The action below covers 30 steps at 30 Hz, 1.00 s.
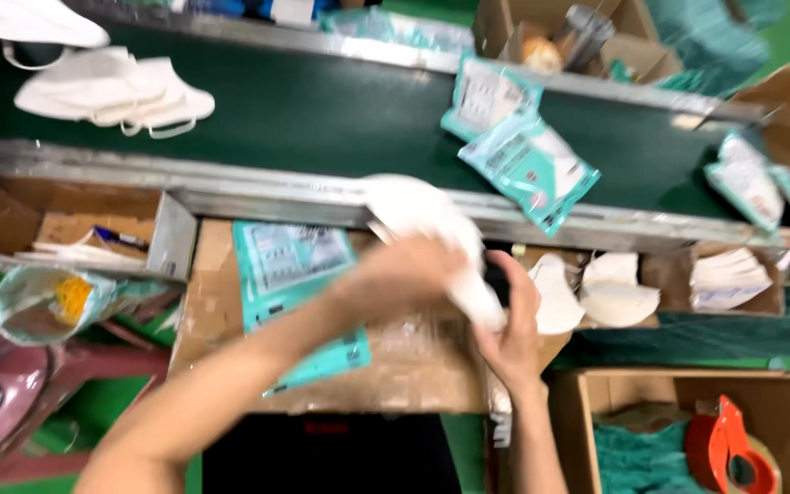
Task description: The person takes stacks of white face masks and places them into teal and white plastic packages by hand.
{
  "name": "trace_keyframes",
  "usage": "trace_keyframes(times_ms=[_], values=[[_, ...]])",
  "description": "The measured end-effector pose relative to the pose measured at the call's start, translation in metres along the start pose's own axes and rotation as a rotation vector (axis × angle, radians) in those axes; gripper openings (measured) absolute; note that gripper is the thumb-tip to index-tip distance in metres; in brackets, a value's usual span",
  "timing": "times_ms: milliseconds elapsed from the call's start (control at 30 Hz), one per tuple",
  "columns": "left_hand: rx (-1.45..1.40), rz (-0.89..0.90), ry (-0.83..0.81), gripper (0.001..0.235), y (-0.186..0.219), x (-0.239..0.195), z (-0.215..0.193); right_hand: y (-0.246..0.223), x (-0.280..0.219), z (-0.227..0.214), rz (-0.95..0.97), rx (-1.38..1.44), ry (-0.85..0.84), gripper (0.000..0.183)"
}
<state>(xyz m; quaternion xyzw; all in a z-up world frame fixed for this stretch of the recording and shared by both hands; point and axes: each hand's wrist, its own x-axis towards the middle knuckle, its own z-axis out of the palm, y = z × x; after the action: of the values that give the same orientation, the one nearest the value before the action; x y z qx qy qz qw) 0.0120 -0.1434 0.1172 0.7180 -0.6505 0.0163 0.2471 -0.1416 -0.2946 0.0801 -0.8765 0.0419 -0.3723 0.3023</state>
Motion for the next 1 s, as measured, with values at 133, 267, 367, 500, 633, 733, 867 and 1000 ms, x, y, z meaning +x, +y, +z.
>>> trace_keyframes(times_ms=[133,267,367,500,633,733,867,1000], values=[[0.360,0.225,0.106,0.031,0.040,-0.029,0.040,0.036,-0.039,-0.006,0.001,0.105,-0.147,0.052],[-0.315,-0.097,0.416,0.095,0.046,-0.043,0.044,0.067,-0.073,-0.017,0.267,0.473,-0.187,0.048],[-0.434,-0.325,0.383,0.130,0.030,-0.054,0.107,0.055,-0.066,-0.006,0.391,0.539,-0.254,0.063],[-0.592,-0.589,0.167,0.129,0.018,-0.059,0.167,0.065,-0.080,0.015,0.419,0.409,-0.290,0.093],[-0.641,-0.648,0.273,0.129,0.027,-0.059,0.166,0.062,-0.090,0.026,0.618,0.470,-0.204,0.095],[-0.643,-0.646,0.255,0.128,0.033,-0.059,0.179,0.066,-0.093,0.031,0.531,0.502,-0.213,0.104],[-0.786,-0.676,0.424,0.096,0.033,-0.063,0.181,0.068,-0.094,0.036,0.465,0.532,-0.237,0.105],[-0.616,-0.667,0.353,0.092,0.033,-0.067,0.196,0.072,-0.109,0.038,0.494,0.580,-0.297,0.098]])
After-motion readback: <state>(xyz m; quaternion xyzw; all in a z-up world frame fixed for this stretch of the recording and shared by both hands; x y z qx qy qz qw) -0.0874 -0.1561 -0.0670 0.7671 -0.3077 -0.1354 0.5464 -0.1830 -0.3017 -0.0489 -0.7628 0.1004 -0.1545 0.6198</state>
